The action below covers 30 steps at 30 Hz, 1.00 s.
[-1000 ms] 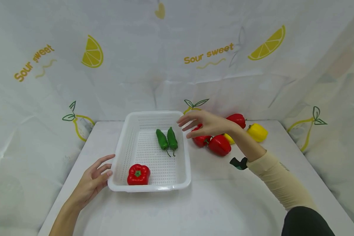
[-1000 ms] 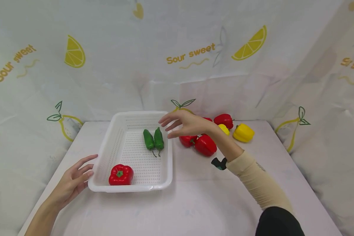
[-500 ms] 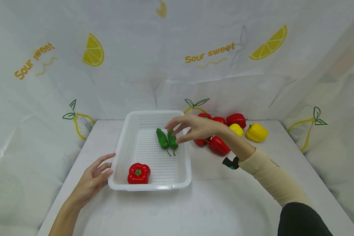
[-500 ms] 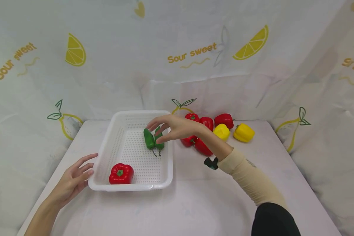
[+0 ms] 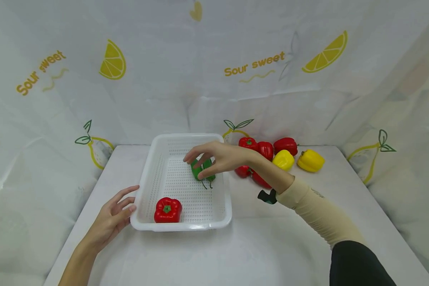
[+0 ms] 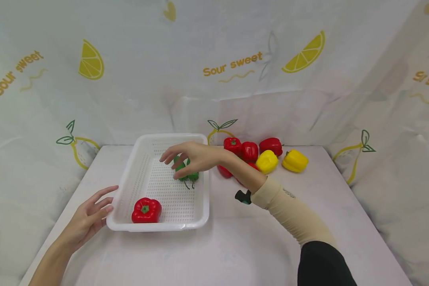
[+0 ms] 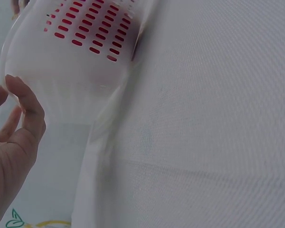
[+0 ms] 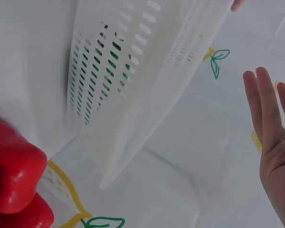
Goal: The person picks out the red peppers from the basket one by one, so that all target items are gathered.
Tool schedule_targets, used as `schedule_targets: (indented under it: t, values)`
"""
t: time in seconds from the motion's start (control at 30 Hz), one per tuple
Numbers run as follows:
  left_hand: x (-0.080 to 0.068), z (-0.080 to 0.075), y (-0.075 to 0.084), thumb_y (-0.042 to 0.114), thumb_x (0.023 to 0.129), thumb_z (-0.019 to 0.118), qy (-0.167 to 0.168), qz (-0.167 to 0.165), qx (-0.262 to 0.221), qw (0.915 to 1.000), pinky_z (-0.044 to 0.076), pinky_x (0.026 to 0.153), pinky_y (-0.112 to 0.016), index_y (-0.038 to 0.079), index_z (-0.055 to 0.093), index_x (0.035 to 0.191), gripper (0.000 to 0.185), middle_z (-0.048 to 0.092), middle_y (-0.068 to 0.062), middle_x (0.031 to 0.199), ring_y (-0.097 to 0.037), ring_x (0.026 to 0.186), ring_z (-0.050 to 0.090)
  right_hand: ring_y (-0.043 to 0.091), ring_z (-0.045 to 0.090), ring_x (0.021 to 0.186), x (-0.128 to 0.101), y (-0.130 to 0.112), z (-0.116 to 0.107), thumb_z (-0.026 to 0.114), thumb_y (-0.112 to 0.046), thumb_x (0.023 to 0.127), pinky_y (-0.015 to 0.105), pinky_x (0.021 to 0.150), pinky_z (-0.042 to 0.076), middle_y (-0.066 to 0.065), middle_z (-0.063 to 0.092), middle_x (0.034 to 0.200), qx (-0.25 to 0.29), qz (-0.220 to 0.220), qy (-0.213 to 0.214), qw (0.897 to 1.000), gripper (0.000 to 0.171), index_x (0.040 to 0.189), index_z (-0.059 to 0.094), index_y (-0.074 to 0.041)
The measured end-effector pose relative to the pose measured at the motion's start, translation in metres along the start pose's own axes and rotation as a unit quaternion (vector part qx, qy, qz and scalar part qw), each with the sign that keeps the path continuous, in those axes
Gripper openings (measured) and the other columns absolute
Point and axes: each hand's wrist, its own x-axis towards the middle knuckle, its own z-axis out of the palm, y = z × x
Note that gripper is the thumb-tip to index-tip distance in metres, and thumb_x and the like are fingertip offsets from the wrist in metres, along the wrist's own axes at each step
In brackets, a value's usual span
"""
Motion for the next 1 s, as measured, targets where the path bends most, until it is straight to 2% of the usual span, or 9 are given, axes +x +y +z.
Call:
schedule_targets:
  t: [0.37,0.77,1.0]
  values:
    - [0.0,-0.001,0.0,0.002,0.099,0.046,-0.009,0.005,-0.007,0.9999,0.059,0.087,-0.031,0.015,0.023,0.152,0.059,0.055,-0.006,0.127,-0.012,0.11,0.063,0.015,0.066,0.113,0.032,-0.013,0.014,0.072,-0.014,0.086,0.022,0.094,0.054,0.004,0.059,0.133,-0.036,-0.017,-0.043,0.998,0.05,0.132,0.053,-0.014]
    - [-0.001,0.001,0.002,0.005,0.1,0.046,-0.001,-0.002,0.007,1.0,0.058,0.089,-0.032,0.016,0.024,0.152,0.058,0.055,-0.006,0.129,-0.014,0.112,0.062,0.006,0.062,0.113,0.07,0.003,0.035,0.075,-0.023,0.084,0.019,0.091,0.054,-0.007,0.06,0.128,-0.027,-0.025,-0.103,0.994,0.051,0.13,0.055,-0.021]
    - [-0.001,0.001,0.002,0.003,0.1,0.045,-0.01,0.003,-0.005,0.9999,0.059,0.087,-0.03,0.014,0.022,0.152,0.059,0.055,-0.008,0.126,-0.014,0.11,0.063,0.007,0.062,0.112,0.082,0.006,0.043,0.075,-0.021,0.084,0.018,0.09,0.054,-0.005,0.06,0.126,-0.013,-0.011,-0.136,0.991,0.048,0.128,0.056,-0.021]
